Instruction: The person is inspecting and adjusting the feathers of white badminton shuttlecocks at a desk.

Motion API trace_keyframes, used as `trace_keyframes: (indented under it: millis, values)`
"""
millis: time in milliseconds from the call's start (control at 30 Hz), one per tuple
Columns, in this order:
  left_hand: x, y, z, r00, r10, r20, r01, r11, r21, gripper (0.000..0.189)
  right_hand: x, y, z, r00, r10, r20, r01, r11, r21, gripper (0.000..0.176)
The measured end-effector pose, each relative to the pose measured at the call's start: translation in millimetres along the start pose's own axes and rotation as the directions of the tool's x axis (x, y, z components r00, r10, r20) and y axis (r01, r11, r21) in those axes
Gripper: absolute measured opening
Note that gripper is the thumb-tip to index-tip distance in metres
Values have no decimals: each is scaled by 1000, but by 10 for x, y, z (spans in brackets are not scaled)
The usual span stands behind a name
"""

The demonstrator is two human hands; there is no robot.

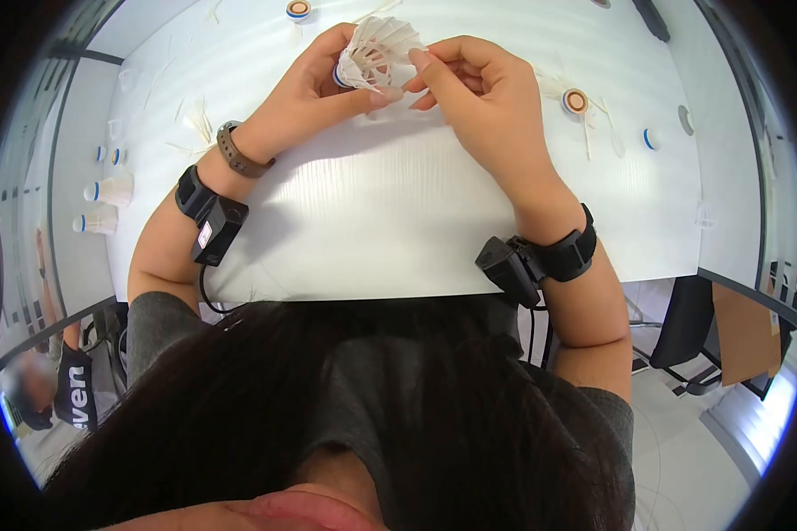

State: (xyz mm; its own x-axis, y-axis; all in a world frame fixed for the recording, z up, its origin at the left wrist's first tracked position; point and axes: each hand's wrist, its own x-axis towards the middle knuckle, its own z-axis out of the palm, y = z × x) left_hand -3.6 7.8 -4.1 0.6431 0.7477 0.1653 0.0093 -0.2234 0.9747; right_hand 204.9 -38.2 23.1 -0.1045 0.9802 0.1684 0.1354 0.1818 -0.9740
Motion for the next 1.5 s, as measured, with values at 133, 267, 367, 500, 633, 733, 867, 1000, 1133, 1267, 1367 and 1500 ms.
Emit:
trace_keyframes:
  millis: [133, 267, 367, 500, 633, 733, 867, 1000, 1133, 1267, 1367, 1500]
  values:
    - [10, 47, -35, 999, -43, 12, 42, 998, 50, 53, 24, -4, -18, 997, 70, 12, -71, 997, 13, 20]
    - [-7, 68, 4, 996, -85, 35, 85, 996, -15, 56, 8, 2, -6, 1000, -13, 1, 13, 1000, 0, 20]
    - [-22, 113, 0, 987, -116, 110, 117, 993, -7, 58, 15, -21, 6, 998, -61, -25, 59, 995, -79, 19]
    - [-46, 105, 19, 986, -103, 134, 103, 995, 4, 53, 2, 1, -5, 995, -102, -17, 100, 989, -108, 18]
    - [-41, 98, -8, 985, -87, 150, 80, 995, 55, 53, 13, 40, -2, 993, -116, -8, 115, 987, -112, 19]
    - [-44, 119, 1, 980, -111, 165, 95, 990, 101, 55, 11, 44, -7, 989, -146, 2, 145, 980, -138, 18]
    - [-53, 81, 43, 995, -13, 97, 15, 1000, -17, 57, 28, 42, -15, 989, -147, -10, 144, 980, -141, 18]
    - [-59, 101, 20, 986, -76, 147, 77, 997, 2, 57, -5, 33, 12, 991, -128, -30, 123, 985, -122, 19]
    - [-38, 113, 16, 985, -89, 147, 90, 996, 3, 56, -16, -24, 25, 997, -70, -44, 66, 995, -77, 20]
    - [-36, 142, 5, 981, -102, 163, 92, 993, 68, 55, -28, -61, 33, 983, -182, -36, 169, 957, -234, 19]
    - [-32, 150, 20, 983, -95, 160, 99, 995, -20, 53, -38, -56, 10, 968, -250, -19, 229, 914, -334, 17]
    - [-21, 151, 15, 982, -91, 164, 93, 996, -3, 55, -55, -59, 12, 942, -335, -6, 309, 878, -365, 15]
